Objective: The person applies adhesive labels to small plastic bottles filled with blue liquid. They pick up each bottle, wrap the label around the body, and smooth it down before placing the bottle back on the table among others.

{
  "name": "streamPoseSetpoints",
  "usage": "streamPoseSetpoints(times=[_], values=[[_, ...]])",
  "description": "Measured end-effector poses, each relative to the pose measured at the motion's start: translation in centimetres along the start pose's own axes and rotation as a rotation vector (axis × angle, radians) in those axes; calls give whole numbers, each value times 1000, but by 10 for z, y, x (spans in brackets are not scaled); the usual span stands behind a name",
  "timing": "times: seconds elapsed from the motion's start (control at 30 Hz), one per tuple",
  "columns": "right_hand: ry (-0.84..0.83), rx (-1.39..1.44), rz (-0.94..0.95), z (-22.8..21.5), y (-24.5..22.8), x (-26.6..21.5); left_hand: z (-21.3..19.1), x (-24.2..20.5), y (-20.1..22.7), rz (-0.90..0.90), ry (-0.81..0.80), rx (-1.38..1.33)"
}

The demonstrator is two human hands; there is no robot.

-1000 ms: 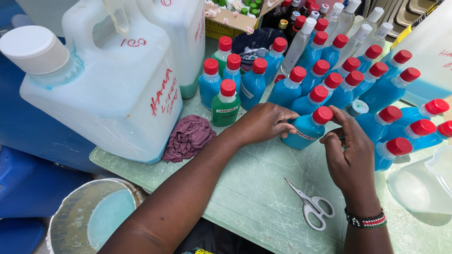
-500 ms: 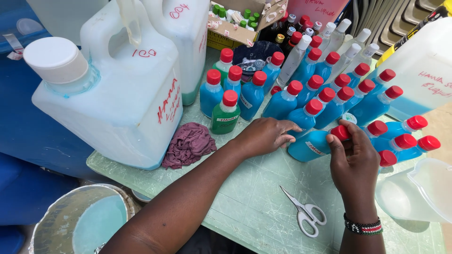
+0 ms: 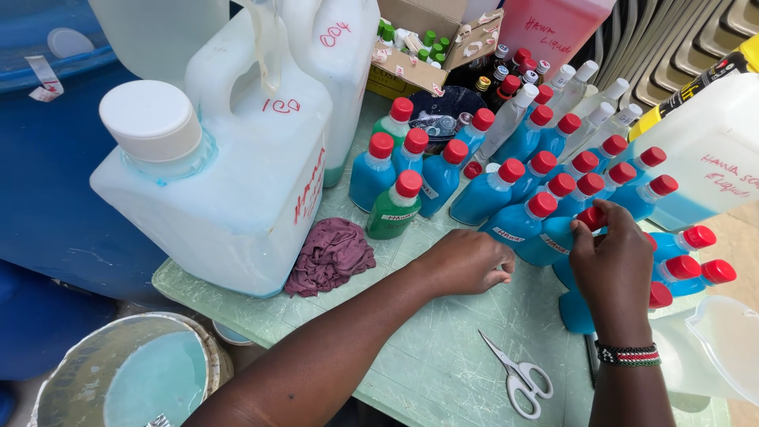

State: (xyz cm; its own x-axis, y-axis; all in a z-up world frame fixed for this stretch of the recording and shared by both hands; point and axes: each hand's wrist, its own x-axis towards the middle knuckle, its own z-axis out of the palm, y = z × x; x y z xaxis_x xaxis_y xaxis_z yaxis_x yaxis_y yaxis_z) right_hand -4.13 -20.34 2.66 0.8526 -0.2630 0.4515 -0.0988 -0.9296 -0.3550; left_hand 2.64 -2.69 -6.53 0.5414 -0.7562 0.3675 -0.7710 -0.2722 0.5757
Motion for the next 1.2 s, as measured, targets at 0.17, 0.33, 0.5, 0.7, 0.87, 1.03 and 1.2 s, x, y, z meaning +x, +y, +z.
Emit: streamPoseSetpoints(times=[0.17,0.33,0.5,0.7,0.87,1.03,1.2], values=[[134,-171,-67,-11,-6,7,8,-1,6,8,-35,6],[354,-131,-402,-13,-59,38,18,1,10,0,-115,2],[32,61,-638,42,-122,122,16,0,16,-8,-186,6],[-192,-248,-744,123,-143,195,14,-2,15,21,-214,-43],[-141,-282,-771,146,-133,220,14,0,9,10,-184,-23],[-92,-23,-552,132,-117,218,13,1,12,8,-184,-24],[-216,95,-505,111,-129,196,10,1,15,-6,-196,-22]])
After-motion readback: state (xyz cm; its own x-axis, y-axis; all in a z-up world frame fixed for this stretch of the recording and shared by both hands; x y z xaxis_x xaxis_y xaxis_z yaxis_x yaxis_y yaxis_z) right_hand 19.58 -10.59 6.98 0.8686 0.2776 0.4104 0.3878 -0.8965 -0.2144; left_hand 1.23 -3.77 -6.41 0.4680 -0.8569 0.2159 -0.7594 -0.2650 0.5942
